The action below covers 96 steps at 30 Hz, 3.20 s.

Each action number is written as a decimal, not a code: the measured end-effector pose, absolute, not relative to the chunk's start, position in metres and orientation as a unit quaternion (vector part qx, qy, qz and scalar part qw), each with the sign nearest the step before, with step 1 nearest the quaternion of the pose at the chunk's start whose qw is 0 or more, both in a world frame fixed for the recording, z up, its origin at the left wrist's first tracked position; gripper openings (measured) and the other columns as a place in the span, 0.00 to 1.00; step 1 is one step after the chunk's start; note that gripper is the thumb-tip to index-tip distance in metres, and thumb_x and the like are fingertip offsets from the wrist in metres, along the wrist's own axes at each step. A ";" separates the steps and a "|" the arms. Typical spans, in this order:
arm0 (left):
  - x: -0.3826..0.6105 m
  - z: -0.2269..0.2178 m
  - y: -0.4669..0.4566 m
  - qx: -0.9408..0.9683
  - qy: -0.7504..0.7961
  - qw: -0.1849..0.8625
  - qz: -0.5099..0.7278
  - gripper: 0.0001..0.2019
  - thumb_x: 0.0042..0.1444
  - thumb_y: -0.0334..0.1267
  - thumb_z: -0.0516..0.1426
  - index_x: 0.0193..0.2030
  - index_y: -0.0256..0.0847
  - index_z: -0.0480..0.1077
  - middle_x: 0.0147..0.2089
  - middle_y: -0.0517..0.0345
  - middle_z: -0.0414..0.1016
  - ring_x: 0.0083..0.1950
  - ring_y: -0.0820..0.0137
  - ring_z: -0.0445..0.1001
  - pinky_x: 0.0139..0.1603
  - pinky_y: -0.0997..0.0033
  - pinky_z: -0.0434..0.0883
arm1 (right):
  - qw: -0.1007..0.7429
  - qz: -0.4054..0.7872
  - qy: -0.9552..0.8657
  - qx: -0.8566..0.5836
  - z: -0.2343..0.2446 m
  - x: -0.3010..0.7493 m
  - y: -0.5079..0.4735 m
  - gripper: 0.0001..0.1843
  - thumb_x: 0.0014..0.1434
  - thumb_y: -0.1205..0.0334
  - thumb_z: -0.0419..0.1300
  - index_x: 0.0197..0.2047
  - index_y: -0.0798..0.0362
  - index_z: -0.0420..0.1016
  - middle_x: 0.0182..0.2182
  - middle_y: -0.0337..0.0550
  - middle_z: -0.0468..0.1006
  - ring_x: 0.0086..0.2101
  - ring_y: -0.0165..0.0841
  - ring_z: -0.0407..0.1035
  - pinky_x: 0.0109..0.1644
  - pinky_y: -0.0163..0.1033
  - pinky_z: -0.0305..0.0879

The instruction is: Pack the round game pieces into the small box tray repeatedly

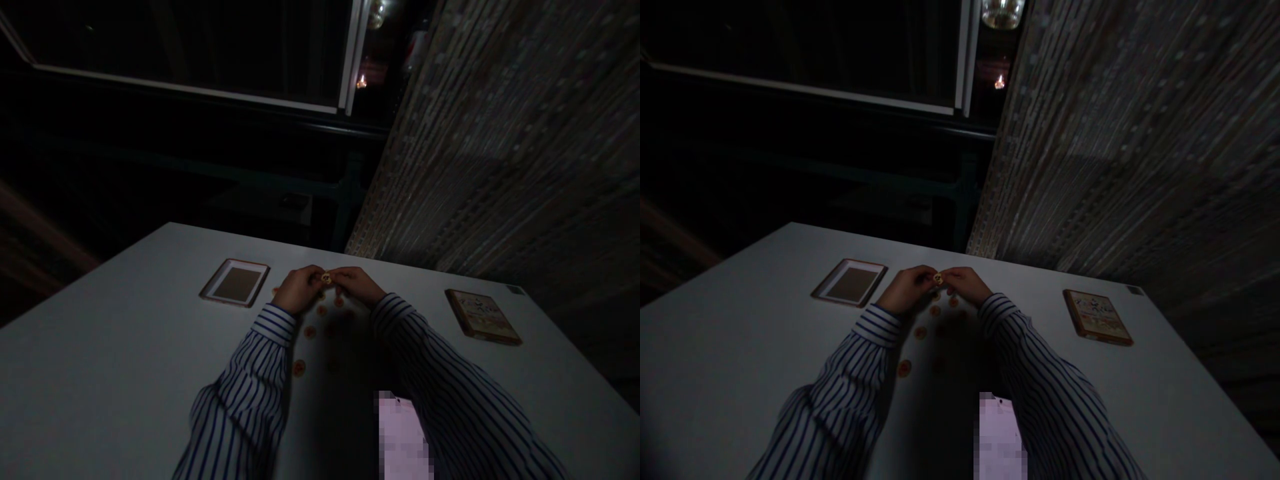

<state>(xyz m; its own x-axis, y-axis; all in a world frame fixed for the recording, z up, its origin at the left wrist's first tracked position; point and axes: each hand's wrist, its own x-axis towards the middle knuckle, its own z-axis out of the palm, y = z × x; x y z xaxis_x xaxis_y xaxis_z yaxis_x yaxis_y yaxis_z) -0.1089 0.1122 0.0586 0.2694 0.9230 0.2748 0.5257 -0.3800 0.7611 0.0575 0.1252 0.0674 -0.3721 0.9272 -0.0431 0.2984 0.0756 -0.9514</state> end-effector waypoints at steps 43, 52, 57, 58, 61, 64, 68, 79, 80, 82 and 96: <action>-0.078 0.076 0.095 0.702 0.411 0.424 0.398 0.17 0.49 0.45 0.54 0.39 0.34 0.69 0.26 0.58 0.69 0.26 0.75 0.66 0.26 0.76 0.63 | 0.383 0.371 -0.678 -0.507 0.093 0.130 0.071 0.18 0.53 0.56 0.52 0.44 0.57 0.69 0.35 0.46 0.76 0.25 0.25 0.65 0.31 0.34 0.64; -0.071 0.080 0.090 0.694 0.414 0.436 0.397 0.15 0.49 0.43 0.55 0.40 0.35 0.69 0.25 0.61 0.68 0.25 0.77 0.64 0.24 0.78 0.62 | 0.375 0.367 -0.677 -0.516 0.095 0.139 0.057 0.18 0.52 0.55 0.53 0.43 0.56 0.69 0.33 0.45 0.76 0.27 0.27 0.65 0.31 0.35 0.63; -0.068 0.077 0.088 0.700 0.414 0.439 0.381 0.16 0.50 0.43 0.53 0.43 0.36 0.69 0.25 0.61 0.68 0.24 0.78 0.63 0.22 0.79 0.60 | 0.358 0.371 -0.673 -0.531 0.091 0.145 0.053 0.20 0.52 0.54 0.53 0.44 0.57 0.70 0.32 0.45 0.76 0.26 0.27 0.65 0.28 0.33 0.61; -0.067 0.077 0.088 0.701 0.416 0.438 0.380 0.16 0.50 0.43 0.53 0.43 0.36 0.69 0.25 0.61 0.68 0.23 0.78 0.63 0.22 0.80 0.60 | 0.352 0.363 -0.681 -0.529 0.090 0.146 0.053 0.19 0.52 0.54 0.53 0.44 0.57 0.70 0.32 0.44 0.76 0.27 0.28 0.65 0.28 0.33 0.62; -0.065 0.078 0.086 0.703 0.429 0.433 0.366 0.17 0.50 0.43 0.53 0.44 0.36 0.68 0.25 0.60 0.69 0.21 0.78 0.62 0.19 0.80 0.58 | 0.336 0.318 -0.718 -0.519 0.089 0.150 0.054 0.17 0.53 0.56 0.53 0.43 0.56 0.71 0.34 0.44 0.75 0.31 0.29 0.67 0.34 0.34 0.62; -0.062 0.079 0.083 0.700 0.436 0.438 0.358 0.17 0.50 0.43 0.53 0.44 0.36 0.68 0.26 0.59 0.72 0.22 0.77 0.65 0.19 0.80 0.60 | 0.330 0.292 -0.743 -0.503 0.092 0.153 0.053 0.17 0.54 0.57 0.52 0.44 0.55 0.71 0.37 0.43 0.75 0.35 0.30 0.67 0.39 0.35 0.62; -0.058 0.081 0.080 0.687 0.430 0.461 0.362 0.18 0.50 0.43 0.53 0.45 0.35 0.66 0.29 0.55 0.74 0.27 0.73 0.71 0.24 0.78 0.65 | 0.325 0.291 -0.757 -0.487 0.097 0.155 0.049 0.17 0.54 0.58 0.51 0.45 0.54 0.70 0.37 0.43 0.75 0.35 0.30 0.68 0.39 0.35 0.63; -0.043 0.093 0.068 0.679 0.421 0.466 0.380 0.14 0.46 0.41 0.57 0.39 0.36 0.66 0.30 0.56 0.74 0.28 0.73 0.72 0.27 0.76 0.67 | 0.345 0.270 -0.759 -0.482 0.111 0.162 0.040 0.16 0.55 0.59 0.51 0.45 0.54 0.70 0.38 0.43 0.75 0.36 0.29 0.68 0.40 0.36 0.63; -0.039 0.093 0.068 0.675 0.418 0.466 0.390 0.14 0.46 0.41 0.57 0.38 0.36 0.66 0.31 0.56 0.73 0.29 0.73 0.72 0.28 0.76 0.67 | 0.344 0.267 -0.758 -0.486 0.112 0.163 0.040 0.16 0.55 0.60 0.51 0.45 0.54 0.70 0.38 0.43 0.75 0.35 0.29 0.68 0.40 0.36 0.63; -0.030 0.092 0.068 0.668 0.414 0.466 0.407 0.13 0.45 0.40 0.58 0.36 0.35 0.66 0.31 0.56 0.73 0.29 0.73 0.72 0.30 0.76 0.67 | 0.344 0.258 -0.757 -0.492 0.113 0.165 0.039 0.16 0.55 0.60 0.51 0.45 0.54 0.71 0.38 0.43 0.75 0.35 0.29 0.68 0.40 0.36 0.63; -0.002 0.082 0.066 0.667 0.407 0.480 0.399 0.11 0.48 0.42 0.56 0.34 0.35 0.69 0.25 0.58 0.73 0.26 0.74 0.71 0.28 0.76 0.67 | 0.284 0.172 -0.793 -0.511 0.106 0.181 0.041 0.15 0.54 0.61 0.52 0.44 0.52 0.71 0.35 0.41 0.76 0.35 0.30 0.68 0.40 0.36 0.62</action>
